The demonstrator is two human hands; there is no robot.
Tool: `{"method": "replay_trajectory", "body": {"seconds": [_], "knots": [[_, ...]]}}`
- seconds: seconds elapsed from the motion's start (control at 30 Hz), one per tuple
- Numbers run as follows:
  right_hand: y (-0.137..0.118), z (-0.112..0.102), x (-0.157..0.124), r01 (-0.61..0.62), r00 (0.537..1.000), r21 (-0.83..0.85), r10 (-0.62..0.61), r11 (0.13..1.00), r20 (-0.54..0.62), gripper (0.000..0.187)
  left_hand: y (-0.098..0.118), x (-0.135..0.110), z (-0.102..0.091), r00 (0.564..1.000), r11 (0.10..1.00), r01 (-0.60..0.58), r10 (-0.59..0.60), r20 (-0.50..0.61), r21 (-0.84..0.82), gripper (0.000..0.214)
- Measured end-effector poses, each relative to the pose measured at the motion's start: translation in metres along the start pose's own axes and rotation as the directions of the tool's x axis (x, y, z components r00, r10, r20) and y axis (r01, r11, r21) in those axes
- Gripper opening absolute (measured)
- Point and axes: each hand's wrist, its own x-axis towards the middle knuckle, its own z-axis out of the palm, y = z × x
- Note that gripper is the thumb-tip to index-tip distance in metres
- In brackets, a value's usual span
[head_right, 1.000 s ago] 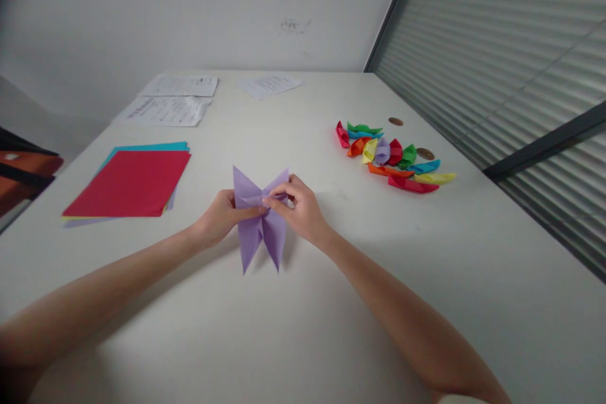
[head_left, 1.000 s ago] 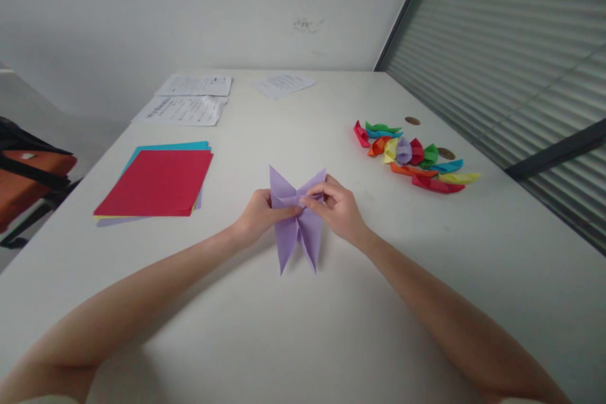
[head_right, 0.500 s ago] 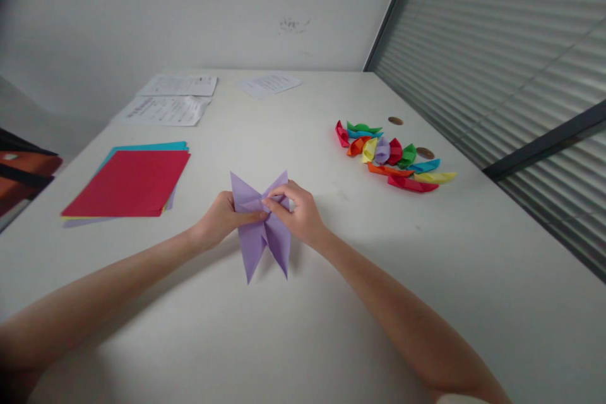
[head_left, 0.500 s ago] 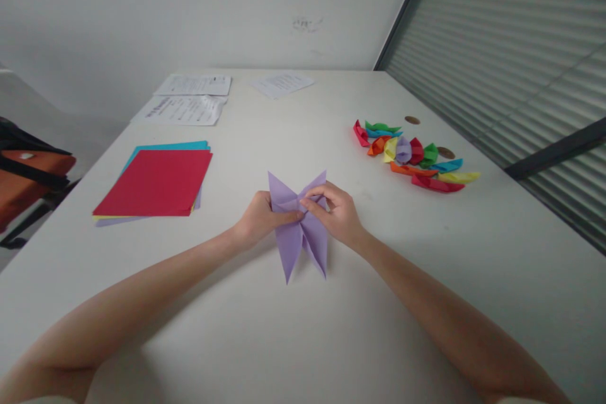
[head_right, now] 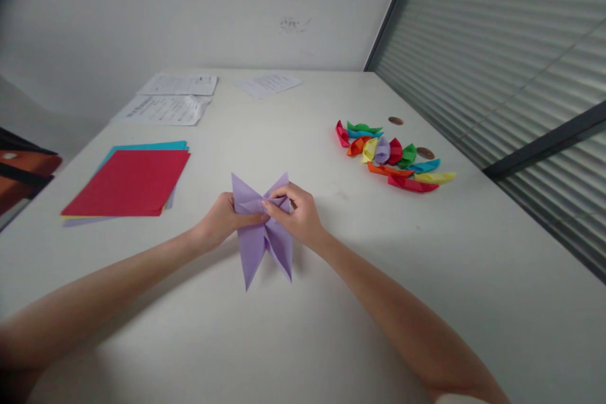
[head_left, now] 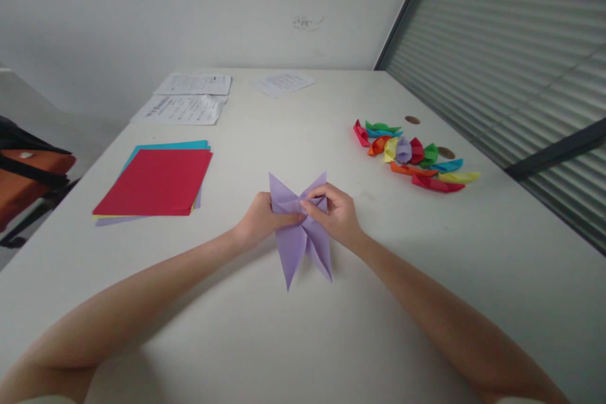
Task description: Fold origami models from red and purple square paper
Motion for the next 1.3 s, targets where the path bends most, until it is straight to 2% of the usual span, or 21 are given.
{"method": "replay_trajectory", "body": {"seconds": [0.2,0.37,0.53,0.7,1.1,1.3], "knots": [[-0.0007,-0.0029,0.0025,-0.001,1.000,-0.011,0.001,1.000,0.009,0.013,0.0010,0.0002,-0.0010,1.000,1.000,-0.015,0.015,0.005,0.005,0.035],[-0.0013,-0.0051,0.0057,-0.062,0.997,0.045,0.060,0.997,0.052,0.018,0.0011,0.0020,-0.0029,0.999,0.998,-0.040,0.039,0.021,0.040,0.035],[-0.0040,-0.0047,0.0063,-0.114,0.993,0.059,0.112,0.992,0.036,0.017,0.0003,0.0031,-0.0034,0.999,0.999,-0.033,0.032,0.020,0.033,0.036],[-0.0055,-0.0044,0.0073,-0.157,0.987,0.033,0.156,0.987,0.031,0.016,0.0037,0.0022,-0.0028,0.999,1.000,-0.008,0.008,0.035,0.010,0.035],[-0.0053,-0.0046,0.0071,-0.163,0.986,0.040,0.162,0.986,0.024,0.014,0.0060,0.0034,-0.0048,0.996,0.993,0.055,-0.047,0.077,-0.101,0.032],[-0.0062,-0.0046,0.0074,-0.169,0.985,0.017,0.168,0.986,0.028,0.013,0.0051,0.0028,-0.0047,0.993,0.993,0.088,-0.081,0.090,-0.078,0.025]]}}
